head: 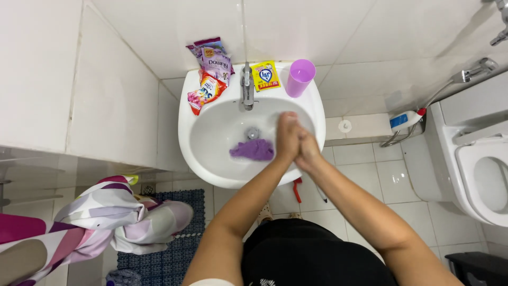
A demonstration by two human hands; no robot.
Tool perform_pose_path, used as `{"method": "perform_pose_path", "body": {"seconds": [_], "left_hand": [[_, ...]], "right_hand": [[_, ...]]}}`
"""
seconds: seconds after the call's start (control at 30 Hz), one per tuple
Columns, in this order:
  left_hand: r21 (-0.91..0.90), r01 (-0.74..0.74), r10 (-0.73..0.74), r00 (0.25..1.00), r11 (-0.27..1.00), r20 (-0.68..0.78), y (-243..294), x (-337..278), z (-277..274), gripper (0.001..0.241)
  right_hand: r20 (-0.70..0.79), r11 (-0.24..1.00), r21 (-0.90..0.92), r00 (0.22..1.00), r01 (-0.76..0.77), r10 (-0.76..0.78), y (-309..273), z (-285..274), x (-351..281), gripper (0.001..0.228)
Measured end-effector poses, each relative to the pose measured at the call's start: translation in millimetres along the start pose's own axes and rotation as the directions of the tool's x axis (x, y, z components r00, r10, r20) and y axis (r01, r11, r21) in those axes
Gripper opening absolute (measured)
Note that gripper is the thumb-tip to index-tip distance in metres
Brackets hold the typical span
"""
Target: Cleaning the inside of a toilet bowl using a brush and cleaning agents.
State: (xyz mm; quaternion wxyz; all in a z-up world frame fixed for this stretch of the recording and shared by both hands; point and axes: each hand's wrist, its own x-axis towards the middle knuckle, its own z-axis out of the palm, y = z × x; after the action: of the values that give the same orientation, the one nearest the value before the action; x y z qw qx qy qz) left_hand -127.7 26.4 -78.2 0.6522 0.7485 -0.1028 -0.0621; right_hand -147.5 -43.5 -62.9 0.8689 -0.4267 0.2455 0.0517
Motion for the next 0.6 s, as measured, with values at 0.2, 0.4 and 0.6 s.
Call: {"method": "perform_pose_path", "body": {"seconds": [0.2, 0.4, 0.6], "left_hand": [[-0.075, 0.090, -0.089, 0.996, 0.993, 0.018, 13, 17, -15, 0.047], [0.016, -0.348, 0.342, 0.929, 0.938, 0.143, -11, -1, 11, 0.061], [-0.040, -0.050, 0.047, 0.997, 0.998, -0.053, 10, 24, -14, 0.047]], "right_hand": [[-0.055, 0.987, 0.163, 0.998, 0.009, 0.000, -1, -34, 25, 0.045], [-0.134, 0.988, 0.146, 0.989, -0.046, 0.066, -34, 7, 0, 0.048], [0.197, 0.990, 0.093, 0.973, 0.105, -0.121, -10, -8, 12, 0.057]]}}
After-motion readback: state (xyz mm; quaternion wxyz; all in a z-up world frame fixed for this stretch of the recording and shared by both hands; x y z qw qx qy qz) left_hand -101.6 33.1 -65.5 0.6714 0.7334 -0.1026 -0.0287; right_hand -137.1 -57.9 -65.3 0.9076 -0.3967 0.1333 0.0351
